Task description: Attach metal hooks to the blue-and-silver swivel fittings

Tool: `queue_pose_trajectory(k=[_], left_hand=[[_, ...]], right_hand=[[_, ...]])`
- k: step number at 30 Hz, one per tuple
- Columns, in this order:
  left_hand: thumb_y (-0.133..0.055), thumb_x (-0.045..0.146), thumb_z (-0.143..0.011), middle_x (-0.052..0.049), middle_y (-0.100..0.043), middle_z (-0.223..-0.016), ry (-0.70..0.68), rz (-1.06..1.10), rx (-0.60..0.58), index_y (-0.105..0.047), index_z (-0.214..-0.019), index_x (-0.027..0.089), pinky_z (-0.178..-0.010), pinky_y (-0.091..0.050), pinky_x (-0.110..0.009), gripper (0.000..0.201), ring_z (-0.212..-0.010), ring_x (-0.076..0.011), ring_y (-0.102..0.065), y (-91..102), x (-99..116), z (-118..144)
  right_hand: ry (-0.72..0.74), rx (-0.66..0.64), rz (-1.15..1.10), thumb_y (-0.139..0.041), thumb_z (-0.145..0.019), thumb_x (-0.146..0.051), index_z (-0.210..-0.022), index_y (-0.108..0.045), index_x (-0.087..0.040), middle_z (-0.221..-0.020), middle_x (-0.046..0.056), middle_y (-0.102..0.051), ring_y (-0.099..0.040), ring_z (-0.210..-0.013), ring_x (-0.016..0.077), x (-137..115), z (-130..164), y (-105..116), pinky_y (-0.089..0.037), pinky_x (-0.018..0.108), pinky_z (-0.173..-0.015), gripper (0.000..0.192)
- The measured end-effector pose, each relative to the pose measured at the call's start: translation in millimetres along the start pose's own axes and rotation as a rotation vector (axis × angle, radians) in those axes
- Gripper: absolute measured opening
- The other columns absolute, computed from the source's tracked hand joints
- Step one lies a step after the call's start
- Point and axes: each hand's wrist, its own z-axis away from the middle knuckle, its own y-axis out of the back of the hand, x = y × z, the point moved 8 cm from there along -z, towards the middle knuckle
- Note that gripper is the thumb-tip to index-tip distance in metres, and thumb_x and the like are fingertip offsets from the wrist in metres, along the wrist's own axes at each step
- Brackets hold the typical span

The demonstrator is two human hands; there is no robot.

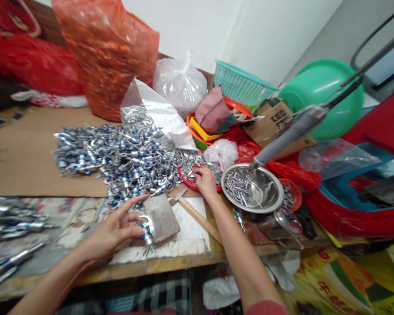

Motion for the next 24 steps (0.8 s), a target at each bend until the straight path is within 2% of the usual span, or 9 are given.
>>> queue_pose_trajectory(k=[2,4,6,9,12,14,18,24], left_hand=[[-0.068,0.011,-0.060,0.003,-0.057,-0.072,-0.003,0.003,-0.002,-0.029,-0.125,0.023,-0.062,-0.047,-0.030,0.077,-0.064,-0.0146,-0.058,-0.2,0,0],[-0.068,0.012,-0.059,0.002,-0.058,-0.072,-0.006,0.006,-0.008,-0.029,-0.125,0.023,-0.061,-0.047,-0.030,0.078,-0.064,-0.0151,-0.059,-0.6,0,0],[-0.068,0.012,-0.059,0.002,-0.058,-0.072,-0.012,-0.001,-0.006,-0.029,-0.125,0.022,-0.061,-0.047,-0.030,0.077,-0.064,-0.0153,-0.059,-0.3,0,0],[-0.068,0.012,-0.060,0.001,-0.059,-0.072,-0.022,-0.013,0.000,-0.029,-0.125,0.021,-0.061,-0.046,-0.030,0.076,-0.065,-0.0156,-0.059,0.1,0,0],[-0.068,0.013,-0.060,0.001,-0.060,-0.071,-0.026,-0.009,-0.002,-0.030,-0.125,0.021,-0.061,-0.047,-0.030,0.076,-0.066,-0.0165,-0.059,-0.6,0,1],[-0.068,0.012,-0.060,0.001,-0.060,-0.070,-0.032,-0.007,-0.001,-0.030,-0.125,0.020,-0.061,-0.047,-0.031,0.075,-0.065,-0.0166,-0.059,-1.0,1,1],[-0.066,0.011,-0.061,0.001,-0.059,-0.071,-0.026,-0.010,0.010,-0.032,-0.124,0.020,-0.060,-0.048,-0.031,0.072,-0.063,-0.0154,-0.058,-1.6,2,3],[-0.067,0.012,-0.059,0.002,-0.059,-0.070,-0.009,-0.017,0.054,-0.038,-0.120,0.020,-0.059,-0.049,-0.030,0.068,-0.063,-0.0156,-0.059,-0.8,3,3]], right_hand=[[0.016,-0.012,-0.081,-0.048,-0.080,-0.021,-0.089,-0.064,-0.013,-0.084,0.007,-0.068,-0.063,-0.076,0.0165,-14,22,5,-0.049,0.028,-0.070,0.021],[0.071,-0.066,-0.177,-0.052,-0.078,-0.024,-0.084,-0.066,-0.015,-0.073,0.003,-0.068,-0.063,-0.064,0.0135,-38,51,5,-0.050,0.024,-0.061,0.018],[0.210,-0.112,-0.325,-0.058,-0.075,-0.021,-0.074,-0.067,-0.016,-0.070,0.001,-0.068,-0.063,-0.064,0.0125,-69,84,5,-0.049,0.022,-0.061,0.011],[0.447,-0.015,-0.413,-0.054,-0.077,-0.013,-0.076,-0.068,-0.017,-0.073,0.004,-0.067,-0.061,-0.068,0.0134,-106,124,9,-0.048,0.025,-0.063,0.014],[0.559,0.106,-0.277,-0.045,-0.081,-0.010,-0.085,-0.066,-0.017,-0.077,0.006,-0.066,-0.058,-0.071,0.0155,-120,144,4,-0.046,0.029,-0.064,0.023],[0.564,0.126,-0.184,-0.041,-0.083,-0.009,-0.088,-0.065,-0.016,-0.077,0.006,-0.065,-0.056,-0.073,0.0167,-123,149,-3,-0.044,0.030,-0.065,0.025],[0.484,0.068,-0.043,-0.036,-0.085,-0.010,-0.093,-0.063,-0.014,-0.078,0.008,-0.060,-0.050,-0.074,0.0188,-124,158,-12,-0.040,0.032,-0.063,0.029],[0.361,-0.018,0.099,-0.034,-0.081,-0.005,-0.113,-0.054,-0.016,-0.083,0.009,-0.055,-0.045,-0.077,0.0228,-126,176,-17,-0.037,0.036,-0.062,0.039]])
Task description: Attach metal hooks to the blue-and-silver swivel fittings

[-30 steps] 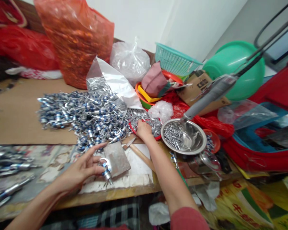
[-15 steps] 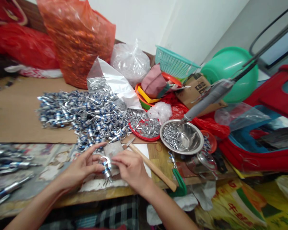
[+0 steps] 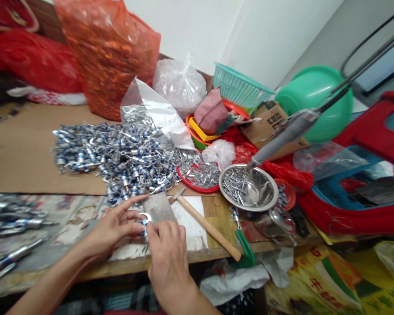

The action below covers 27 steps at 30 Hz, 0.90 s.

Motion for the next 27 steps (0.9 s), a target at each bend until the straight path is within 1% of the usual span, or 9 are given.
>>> queue_pose_trajectory(k=[4,7,8,12,14,16,21,23,27], left_hand=[[-0.068,0.013,-0.058,0.001,-0.059,-0.071,0.012,-0.001,0.003,-0.038,-0.121,0.020,-0.058,-0.050,-0.032,0.070,-0.063,-0.0170,-0.060,2.1,-3,-2],[-0.068,0.011,-0.058,0.001,-0.059,-0.072,0.012,-0.021,0.002,-0.038,-0.121,0.021,-0.059,-0.050,-0.031,0.071,-0.063,-0.0163,-0.060,4.0,-5,-3],[-0.068,0.011,-0.058,0.001,-0.059,-0.072,0.010,-0.023,0.006,-0.038,-0.121,0.021,-0.059,-0.049,-0.031,0.071,-0.063,-0.0160,-0.060,4.7,-5,-3],[-0.069,0.013,-0.056,0.001,-0.059,-0.072,0.015,-0.008,0.029,-0.040,-0.121,0.021,-0.058,-0.049,-0.032,0.071,-0.062,-0.0161,-0.060,6.1,-6,-2],[-0.069,0.013,-0.056,0.001,-0.059,-0.072,0.016,-0.003,0.032,-0.040,-0.121,0.021,-0.058,-0.050,-0.032,0.071,-0.062,-0.0163,-0.060,5.7,-5,-1],[-0.068,0.012,-0.057,0.001,-0.059,-0.072,0.015,-0.003,0.033,-0.040,-0.121,0.021,-0.059,-0.050,-0.032,0.071,-0.062,-0.0163,-0.060,5.4,-5,-1],[-0.068,0.013,-0.058,0.001,-0.061,-0.071,0.019,-0.003,0.017,-0.036,-0.124,0.021,-0.057,-0.049,-0.031,0.074,-0.060,-0.0149,-0.060,3.5,-4,-1],[-0.069,0.013,-0.058,0.001,-0.061,-0.070,0.020,0.008,0.004,-0.034,-0.125,0.020,-0.057,-0.049,-0.031,0.076,-0.058,-0.0143,-0.059,2.1,-3,-1],[-0.070,0.011,-0.056,0.002,-0.061,-0.069,0.012,0.020,0.013,-0.033,-0.126,0.020,-0.055,-0.049,-0.030,0.080,-0.055,-0.0134,-0.058,2.7,-2,-1]], right_hand=[[-0.002,0.017,-0.152,-0.032,-0.083,-0.007,-0.116,-0.051,-0.020,-0.087,0.008,-0.054,-0.048,-0.081,0.0200,20,0,6,-0.041,0.032,-0.066,0.040],[-0.146,0.194,-0.095,-0.037,-0.086,-0.016,-0.116,-0.050,-0.018,-0.098,0.010,-0.053,-0.050,-0.091,0.0202,74,1,20,-0.042,0.033,-0.077,0.034],[-0.204,0.194,-0.013,-0.041,-0.084,-0.020,-0.115,-0.051,-0.017,-0.097,0.011,-0.053,-0.051,-0.091,0.0218,93,2,20,-0.042,0.035,-0.078,0.032],[-0.289,-0.089,0.115,-0.049,-0.081,-0.026,-0.099,-0.057,-0.016,-0.081,0.007,-0.057,-0.058,-0.077,0.0215,139,5,-1,-0.046,0.033,-0.067,0.022],[-0.305,-0.091,0.078,-0.048,-0.081,-0.025,-0.093,-0.057,-0.017,-0.081,0.005,-0.058,-0.059,-0.075,0.0202,139,8,6,-0.047,0.031,-0.065,0.017],[-0.272,0.007,0.001,-0.050,-0.080,-0.025,-0.096,-0.055,-0.018,-0.087,0.005,-0.060,-0.060,-0.079,0.0195,125,9,27,-0.047,0.030,-0.067,0.017],[0.003,0.237,-0.171,-0.048,-0.082,-0.012,-0.124,-0.043,-0.029,-0.099,0.004,-0.061,-0.059,-0.087,0.0147,69,18,78,-0.046,0.024,-0.075,0.045],[0.064,0.219,-0.153,-0.046,-0.082,-0.008,-0.128,-0.038,-0.032,-0.097,0.003,-0.062,-0.060,-0.083,0.0144,57,24,77,-0.046,0.024,-0.071,0.052],[0.052,0.012,-0.018,-0.042,-0.082,-0.008,-0.126,-0.042,-0.029,-0.087,0.004,-0.064,-0.061,-0.072,0.0153,54,33,47,-0.047,0.024,-0.060,0.049]])
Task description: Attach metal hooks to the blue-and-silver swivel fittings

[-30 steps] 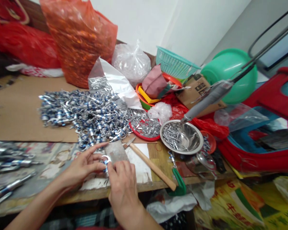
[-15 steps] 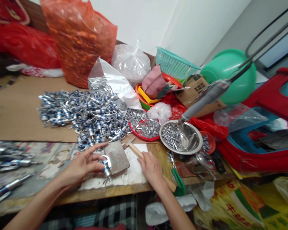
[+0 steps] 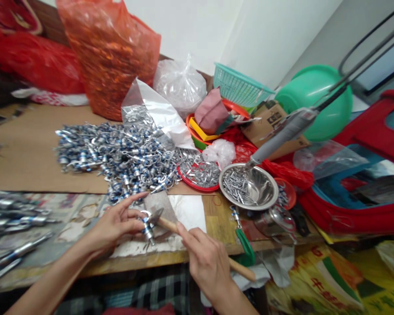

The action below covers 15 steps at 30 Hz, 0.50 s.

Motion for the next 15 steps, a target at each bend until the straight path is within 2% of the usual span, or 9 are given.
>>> queue_pose_trajectory(k=[3,5,8,9,11,13,15], left_hand=[[-0.071,0.012,-0.055,0.002,-0.061,-0.068,0.004,0.007,-0.004,-0.031,-0.128,0.021,-0.054,-0.048,-0.030,0.083,-0.054,-0.0133,-0.058,0.5,0,0],[-0.071,0.012,-0.055,0.002,-0.062,-0.068,0.005,0.003,-0.011,-0.029,-0.129,0.021,-0.053,-0.048,-0.029,0.085,-0.054,-0.0134,-0.059,0.3,0,0],[-0.070,0.011,-0.056,0.002,-0.063,-0.068,-0.008,-0.024,0.009,-0.035,-0.126,0.022,-0.055,-0.048,-0.029,0.079,-0.056,-0.0142,-0.060,2.1,1,0],[-0.070,0.011,-0.055,0.001,-0.063,-0.068,-0.010,-0.045,0.022,-0.043,-0.120,0.021,-0.057,-0.048,-0.030,0.070,-0.058,-0.0149,-0.060,3.2,1,0],[-0.070,0.013,-0.056,0.000,-0.065,-0.067,-0.020,-0.134,0.051,-0.061,-0.095,0.017,-0.062,-0.049,-0.032,0.040,-0.061,-0.0167,-0.061,5.6,2,1],[-0.069,0.016,-0.057,-0.003,-0.066,-0.065,-0.058,-0.270,0.101,-0.066,-0.070,0.015,-0.065,-0.048,-0.034,0.014,-0.062,-0.0183,-0.061,9.0,6,2],[-0.070,0.018,-0.057,-0.004,-0.067,-0.067,-0.160,-0.405,0.154,-0.067,-0.059,0.017,-0.069,-0.047,-0.034,0.003,-0.067,-0.0202,-0.061,10.4,15,4]], right_hand=[[-0.008,0.043,0.031,-0.040,-0.082,-0.008,-0.126,-0.043,-0.029,-0.090,0.005,-0.064,-0.060,-0.075,0.0162,-1,1,0,-0.047,0.025,-0.062,0.050],[-0.017,0.015,0.013,-0.040,-0.082,-0.009,-0.125,-0.044,-0.029,-0.089,0.005,-0.064,-0.061,-0.074,0.0157,0,-3,-2,-0.048,0.025,-0.063,0.048],[-0.126,-0.027,-0.084,-0.044,-0.083,-0.015,-0.122,-0.048,-0.027,-0.090,0.004,-0.065,-0.062,-0.075,0.0153,21,-14,-10,-0.050,0.025,-0.066,0.041],[-0.173,0.008,-0.135,-0.046,-0.082,-0.018,-0.120,-0.050,-0.025,-0.095,0.005,-0.065,-0.062,-0.080,0.0161,32,-18,-11,-0.050,0.026,-0.070,0.039],[-0.249,0.055,-0.220,-0.050,-0.081,-0.023,-0.117,-0.053,-0.021,-0.103,0.007,-0.064,-0.061,-0.089,0.0190,58,-25,-18,-0.050,0.031,-0.076,0.036],[-0.279,0.012,-0.240,-0.050,-0.081,-0.027,-0.113,-0.057,-0.018,-0.103,0.008,-0.065,-0.061,-0.090,0.0202,78,-34,-31,-0.050,0.033,-0.076,0.034],[-0.282,-0.071,-0.126,-0.048,-0.083,-0.029,-0.106,-0.061,-0.019,-0.097,0.007,-0.067,-0.062,-0.085,0.0175,92,-46,-42,-0.050,0.029,-0.075,0.029]])
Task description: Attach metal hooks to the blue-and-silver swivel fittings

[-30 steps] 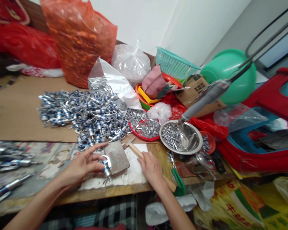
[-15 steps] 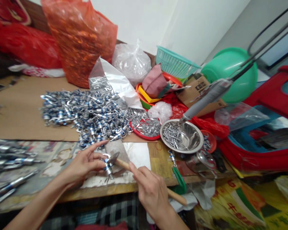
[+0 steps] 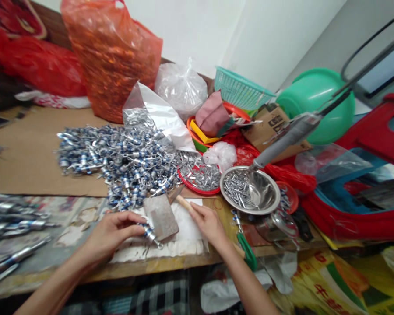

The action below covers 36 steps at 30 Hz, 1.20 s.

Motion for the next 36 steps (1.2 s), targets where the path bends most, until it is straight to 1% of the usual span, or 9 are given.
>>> queue_pose_trajectory(k=[3,6,10,15,22,26,27,31,36], left_hand=[[-0.071,0.019,-0.057,-0.005,-0.063,-0.080,-0.177,-0.142,0.069,-0.070,-0.057,0.020,-0.070,-0.046,-0.031,0.001,-0.077,-0.0216,-0.060,2.5,15,3],[-0.069,0.020,-0.060,-0.004,-0.059,-0.079,-0.276,-0.241,0.096,-0.070,-0.058,0.021,-0.064,-0.046,-0.027,0.003,-0.075,-0.0195,-0.058,-0.6,24,6],[-0.069,0.020,-0.061,-0.003,-0.061,-0.067,-0.286,-0.248,0.088,-0.071,-0.060,0.021,-0.061,-0.045,-0.026,0.002,-0.066,-0.0175,-0.058,-4.7,23,7],[-0.066,0.016,-0.061,-0.003,-0.065,-0.068,-0.267,-0.234,0.090,-0.073,-0.065,0.020,-0.063,-0.046,-0.026,0.009,-0.068,-0.0176,-0.060,-3.0,19,9],[-0.064,0.015,-0.062,-0.002,-0.065,-0.067,-0.277,-0.214,0.100,-0.072,-0.072,0.018,-0.062,-0.048,-0.025,0.014,-0.066,-0.0161,-0.061,-1.1,16,14],[-0.064,0.014,-0.060,0.003,-0.059,-0.060,-0.191,-0.044,0.132,-0.067,-0.092,0.015,-0.058,-0.050,-0.025,0.032,-0.057,-0.0139,-0.060,-3.5,5,11],[-0.064,0.014,-0.060,0.004,-0.058,-0.059,-0.181,-0.018,0.128,-0.065,-0.095,0.015,-0.058,-0.051,-0.025,0.035,-0.056,-0.0134,-0.059,-5.1,4,10],[-0.065,0.014,-0.059,0.002,-0.062,-0.062,-0.213,-0.081,0.151,-0.065,-0.097,0.015,-0.058,-0.049,-0.024,0.038,-0.057,-0.0135,-0.058,-4.5,7,12],[-0.063,0.017,-0.063,-0.003,-0.067,-0.067,-0.336,-0.237,0.108,-0.073,-0.082,0.017,-0.062,-0.047,-0.026,0.021,-0.064,-0.0169,-0.061,-6.4,23,20]], right_hand=[[-0.045,0.030,0.247,-0.041,-0.087,-0.026,-0.103,-0.063,-0.018,-0.098,0.006,-0.065,-0.060,-0.089,0.0142,10,-31,4,-0.046,0.023,-0.079,0.028],[-0.132,0.062,0.350,-0.041,-0.086,-0.018,-0.100,-0.064,-0.016,-0.099,0.011,-0.064,-0.057,-0.096,0.0190,19,-70,10,-0.042,0.029,-0.084,0.027],[-0.193,-0.024,0.419,-0.053,-0.074,-0.011,-0.084,-0.067,-0.016,-0.088,0.013,-0.066,-0.059,-0.091,0.0245,27,-109,3,-0.042,0.034,-0.081,0.018],[-0.138,-0.066,0.372,-0.062,-0.063,-0.011,-0.099,-0.062,-0.017,-0.091,0.011,-0.066,-0.059,-0.091,0.0254,27,-122,1,-0.042,0.034,-0.081,0.037],[-0.100,0.129,0.110,-0.046,-0.078,-0.016,-0.097,-0.065,-0.011,-0.099,0.012,-0.065,-0.059,-0.093,0.0212,12,-90,27,-0.043,0.032,-0.085,0.027],[-0.017,0.130,-0.143,-0.052,-0.078,-0.021,-0.091,-0.068,-0.017,-0.087,0.004,-0.069,-0.063,-0.078,0.0139,-41,-41,14,-0.050,0.024,-0.071,0.021],[0.033,0.133,-0.327,-0.056,-0.075,-0.019,-0.084,-0.069,-0.017,-0.081,0.004,-0.069,-0.063,-0.075,0.0145,-57,-29,10,-0.050,0.024,-0.069,0.016],[0.136,0.102,-0.718,-0.061,-0.070,-0.011,-0.073,-0.071,-0.019,-0.070,0.003,-0.068,-0.062,-0.066,0.0140,-100,7,-3,-0.050,0.024,-0.062,0.013],[0.019,0.102,-0.823,-0.063,-0.068,-0.011,-0.074,-0.068,-0.019,-0.070,0.000,-0.067,-0.061,-0.066,0.0129,-92,18,-14,-0.049,0.022,-0.064,0.011]])
